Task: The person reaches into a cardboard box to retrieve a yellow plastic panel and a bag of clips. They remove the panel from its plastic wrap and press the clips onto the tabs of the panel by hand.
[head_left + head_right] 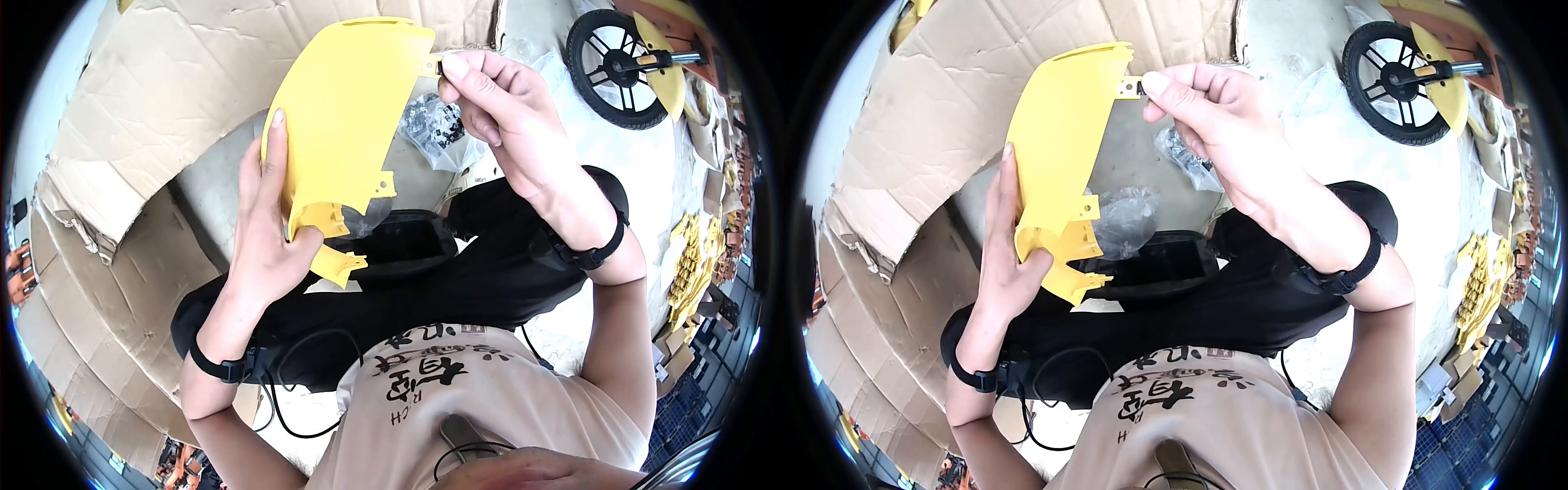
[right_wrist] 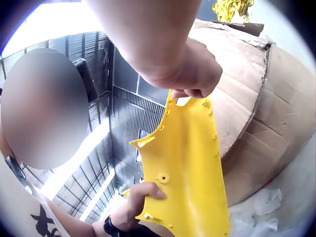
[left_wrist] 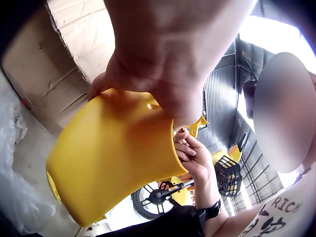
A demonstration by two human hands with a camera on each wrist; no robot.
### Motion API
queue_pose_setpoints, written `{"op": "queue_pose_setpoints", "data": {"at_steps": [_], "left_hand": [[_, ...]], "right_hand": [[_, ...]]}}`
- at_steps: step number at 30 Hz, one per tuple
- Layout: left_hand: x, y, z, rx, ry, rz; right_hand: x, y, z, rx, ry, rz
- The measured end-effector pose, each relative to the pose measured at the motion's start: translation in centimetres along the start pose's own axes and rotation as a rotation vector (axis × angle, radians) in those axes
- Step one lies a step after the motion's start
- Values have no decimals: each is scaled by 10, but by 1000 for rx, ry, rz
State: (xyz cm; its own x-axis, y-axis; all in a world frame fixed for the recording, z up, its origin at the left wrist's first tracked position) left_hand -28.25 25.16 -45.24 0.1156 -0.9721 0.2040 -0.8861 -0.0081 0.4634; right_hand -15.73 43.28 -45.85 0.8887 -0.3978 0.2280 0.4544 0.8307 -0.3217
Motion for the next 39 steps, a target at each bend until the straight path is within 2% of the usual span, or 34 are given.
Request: {"op": "queue_pose_setpoints", "data": {"at_steps": [1, 4, 11, 13, 17, 18, 20, 21, 23, 25, 27, 28, 29, 30, 31, 33, 37, 39], "left_hand": [[-1, 0, -2, -41, -1, 7], [0, -2, -1, -147, 77, -18], [-1, -13, 4, -114, 80, -25], [-1, -15, 4, -130, 79, 22], [0, -19, 18, -53, 97, 102], [-2, -33, 21, 217, 6, 188], [-2, -51, 19, 720, -63, 312], [-4, -46, 8, 721, -69, 302], [-5, -45, 5, 944, 62, 284], [-7, -42, 3, 932, 43, 257], [-6, -38, -6, 867, -111, 264], [-5, -38, -1, 872, -116, 260], [-3, -38, 4, 729, -123, 265], [-2, -39, 6, 585, -126, 267], [-1, -38, 6, 591, -126, 259], [0, -34, 6, 429, -99, 219], [-1, -29, 8, 375, -137, 167], [1, -22, 0, 196, -214, 147]], "right_hand": [[1, 3, 1, 94, 9, -37], [2, 6, -3, 61, 55, -87], [5, 7, -16, -56, 72, -171], [-2, 5, -9, 24, 25, -67], [-8, 0, -7, 75, -41, 18], [-8, -1, -3, 93, -8, 7], [-10, -4, 5, 118, 27, 8], [-12, -10, 12, 48, 62, 80], [-11, -20, 17, -14, 94, 155], [-12, -35, 5, -234, 52, 254], [-11, -44, 0, -292, 2, 298], [-9, -51, -5, -401, -23, 333], [-7, -58, -9, -511, -53, 368], [-7, -60, -10, -485, -25, 420], [-7, -58, -16, -482, -33, 424], [-8, -57, -12, -463, 66, 458], [-11, -55, -11, -492, 104, 374], [-10, -57, -14, -629, 47, 320]]}}
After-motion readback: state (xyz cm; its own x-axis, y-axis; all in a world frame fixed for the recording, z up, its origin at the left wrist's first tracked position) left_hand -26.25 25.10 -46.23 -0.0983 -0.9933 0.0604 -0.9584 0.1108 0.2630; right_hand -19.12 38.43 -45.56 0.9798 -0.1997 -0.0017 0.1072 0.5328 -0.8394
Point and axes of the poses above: each hand's wrist, its own x-axis away from the middle knuckle, its own y-axis out of the back of the hand, z = x × y, the point moved 10 cm from there along -x, towards the middle knuckle, and after that the axes turned 15 degrees about z, right-handed, at the moved point
